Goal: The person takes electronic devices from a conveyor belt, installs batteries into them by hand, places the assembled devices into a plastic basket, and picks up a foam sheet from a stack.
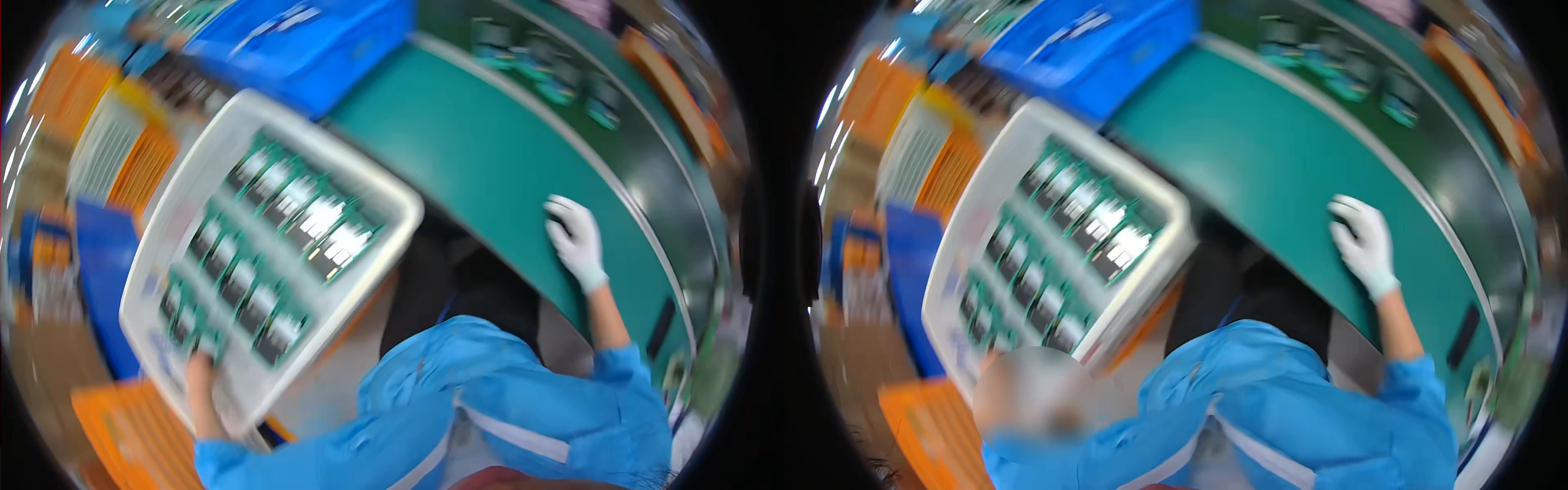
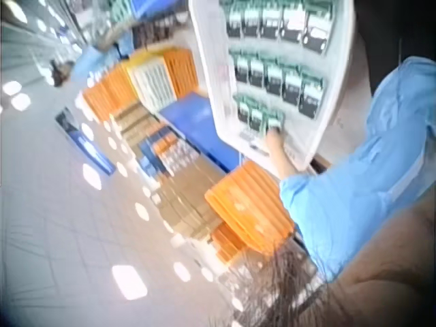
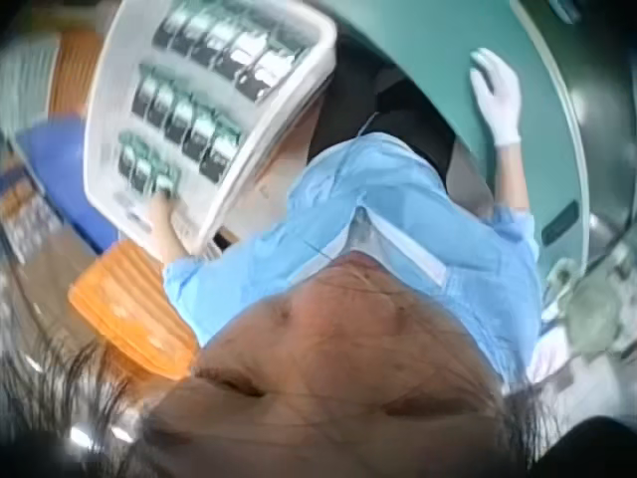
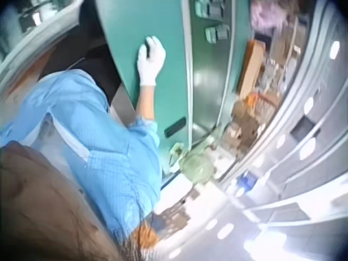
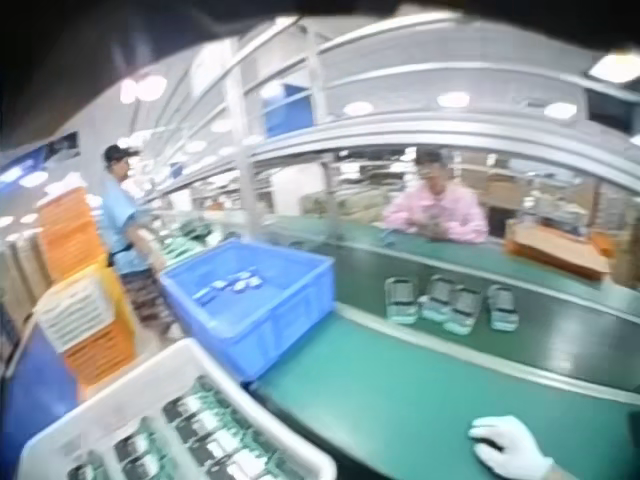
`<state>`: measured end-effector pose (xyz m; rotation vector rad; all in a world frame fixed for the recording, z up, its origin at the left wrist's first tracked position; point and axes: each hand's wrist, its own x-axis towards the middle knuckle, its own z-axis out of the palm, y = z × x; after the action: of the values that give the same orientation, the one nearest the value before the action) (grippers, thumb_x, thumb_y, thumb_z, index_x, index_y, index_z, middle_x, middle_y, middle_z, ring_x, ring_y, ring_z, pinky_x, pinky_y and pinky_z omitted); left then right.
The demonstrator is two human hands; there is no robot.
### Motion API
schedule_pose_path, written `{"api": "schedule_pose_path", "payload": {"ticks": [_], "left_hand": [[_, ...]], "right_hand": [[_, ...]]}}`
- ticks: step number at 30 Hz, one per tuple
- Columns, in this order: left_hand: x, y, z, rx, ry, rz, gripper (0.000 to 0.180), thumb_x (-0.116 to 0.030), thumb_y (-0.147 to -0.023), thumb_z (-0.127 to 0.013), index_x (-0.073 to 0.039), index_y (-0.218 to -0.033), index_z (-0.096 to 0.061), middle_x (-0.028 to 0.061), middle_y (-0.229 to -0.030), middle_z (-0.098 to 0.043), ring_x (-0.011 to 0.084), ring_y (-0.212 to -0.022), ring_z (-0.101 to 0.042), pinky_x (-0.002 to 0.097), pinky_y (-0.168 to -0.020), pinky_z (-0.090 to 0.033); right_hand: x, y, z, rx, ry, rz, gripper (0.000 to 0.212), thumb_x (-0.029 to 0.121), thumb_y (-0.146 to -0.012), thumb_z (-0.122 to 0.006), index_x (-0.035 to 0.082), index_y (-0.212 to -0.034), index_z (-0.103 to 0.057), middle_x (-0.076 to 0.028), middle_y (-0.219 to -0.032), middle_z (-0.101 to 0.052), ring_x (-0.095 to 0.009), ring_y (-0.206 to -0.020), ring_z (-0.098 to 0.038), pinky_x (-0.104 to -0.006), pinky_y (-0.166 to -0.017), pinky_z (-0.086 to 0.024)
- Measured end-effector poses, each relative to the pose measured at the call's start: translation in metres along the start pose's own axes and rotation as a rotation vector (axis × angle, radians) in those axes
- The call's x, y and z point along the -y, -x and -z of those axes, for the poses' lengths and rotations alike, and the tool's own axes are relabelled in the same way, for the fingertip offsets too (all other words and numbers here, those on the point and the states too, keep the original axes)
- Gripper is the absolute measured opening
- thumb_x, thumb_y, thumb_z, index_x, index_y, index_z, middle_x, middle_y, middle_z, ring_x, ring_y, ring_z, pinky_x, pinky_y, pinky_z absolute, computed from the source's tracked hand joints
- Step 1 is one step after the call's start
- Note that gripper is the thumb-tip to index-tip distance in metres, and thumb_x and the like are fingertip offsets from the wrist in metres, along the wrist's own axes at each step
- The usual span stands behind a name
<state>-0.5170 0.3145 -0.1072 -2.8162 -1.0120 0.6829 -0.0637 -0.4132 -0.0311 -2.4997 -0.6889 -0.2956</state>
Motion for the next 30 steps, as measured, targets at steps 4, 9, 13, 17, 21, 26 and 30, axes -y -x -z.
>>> {"api": "schedule_pose_path", "payload": {"ticks": [4, 9, 13, 17, 21, 26, 30], "left_hand": [[-0.007, -0.005, 0.008, -0.317, 0.094, -0.198, 0.023, -0.012, -0.064, -0.073, -0.005, -0.084, -0.063, 0.0176, -0.085, -0.063, 0.0405, -0.083, -0.061, 0.0496, -0.071, -0.049], [0.0, -0.009, 0.031, -0.13, 0.028, 0.007, 0.022, -0.021, -0.078, -0.073, -0.005, -0.084, -0.058, 0.014, -0.083, -0.063, 0.0339, -0.077, -0.062, 0.043, -0.075, -0.051], [-0.097, 0.018, 0.119, -0.152, 0.149, 0.136, 0.045, -0.033, -0.084, -0.07, -0.006, -0.121, -0.068, 0.0189, -0.104, -0.072, 0.035, -0.095, -0.07, 0.0439, -0.085, -0.052], [-0.145, 0.046, 0.151, -0.198, 0.113, 0.101, 0.041, -0.035, -0.089, -0.068, -0.005, -0.117, -0.069, 0.0167, -0.105, -0.072, 0.0347, -0.098, -0.068, 0.0435, -0.086, -0.052], [-0.203, 0.077, 0.181, -0.227, 0.283, 0.004, 0.04, -0.041, -0.096, -0.063, -0.006, -0.113, -0.071, 0.0167, -0.113, -0.069, 0.0342, -0.104, -0.065, 0.0426, -0.09, -0.05], [-0.25, 0.059, 0.199, -0.353, 0.399, -0.329, 0.024, -0.023, -0.098, -0.066, -0.002, -0.108, -0.069, 0.0115, -0.105, -0.069, 0.0201, -0.085, -0.063, 0.0323, -0.073, -0.052], [-0.313, 0.082, 0.22, -0.275, 0.804, -0.383, 0.03, -0.023, -0.101, -0.06, 0.001, -0.12, -0.062, 0.0136, -0.109, -0.068, 0.0202, -0.095, -0.063, 0.0335, -0.085, -0.052]], "right_hand": [[-0.02, -0.01, 0.009, -0.002, -0.221, -0.08, 0.03, 0.012, -0.087, -0.068, 0.005, -0.117, -0.067, -0.014, -0.128, -0.063, -0.032, -0.12, -0.058, -0.0411, -0.104, -0.045], [-0.092, -0.061, 0.024, -0.247, -0.121, -0.206, 0.055, 0.018, -0.084, -0.07, 0.001, -0.134, -0.054, -0.02, -0.139, -0.054, -0.036, -0.132, -0.049, -0.0405, -0.112, -0.038], [-0.193, -0.118, 0.046, -0.373, 0.245, -0.508, 0.087, 0.049, -0.082, -0.069, 0.0, -0.147, -0.039, -0.025, -0.153, -0.037, -0.042, -0.139, -0.04, -0.0439, -0.115, -0.034], [-0.218, -0.18, 0.057, -0.351, 0.421, -0.811, 0.104, 0.062, -0.077, -0.072, 0.006, -0.153, -0.029, -0.019, -0.154, -0.034, -0.037, -0.133, -0.047, -0.0481, -0.103, -0.047], [-0.224, -0.197, 0.053, -0.196, 0.445, -1.001, 0.103, 0.06, -0.07, -0.078, 0.006, -0.148, -0.036, -0.019, -0.136, -0.052, -0.035, -0.125, -0.056, -0.0487, -0.099, -0.05], [-0.291, -0.152, 0.088, -0.517, -0.063, -0.906, 0.081, 0.051, -0.071, -0.079, 0.001, -0.128, -0.051, -0.019, -0.109, -0.068, -0.033, -0.104, -0.069, -0.0394, -0.088, -0.056], [-0.201, -0.128, 0.071, -0.303, -1.351, -0.047, 0.031, 0.01, -0.085, -0.069, 0.002, -0.113, -0.058, -0.017, -0.098, -0.062, -0.03, -0.09, -0.065, -0.0464, -0.086, -0.057]]}}
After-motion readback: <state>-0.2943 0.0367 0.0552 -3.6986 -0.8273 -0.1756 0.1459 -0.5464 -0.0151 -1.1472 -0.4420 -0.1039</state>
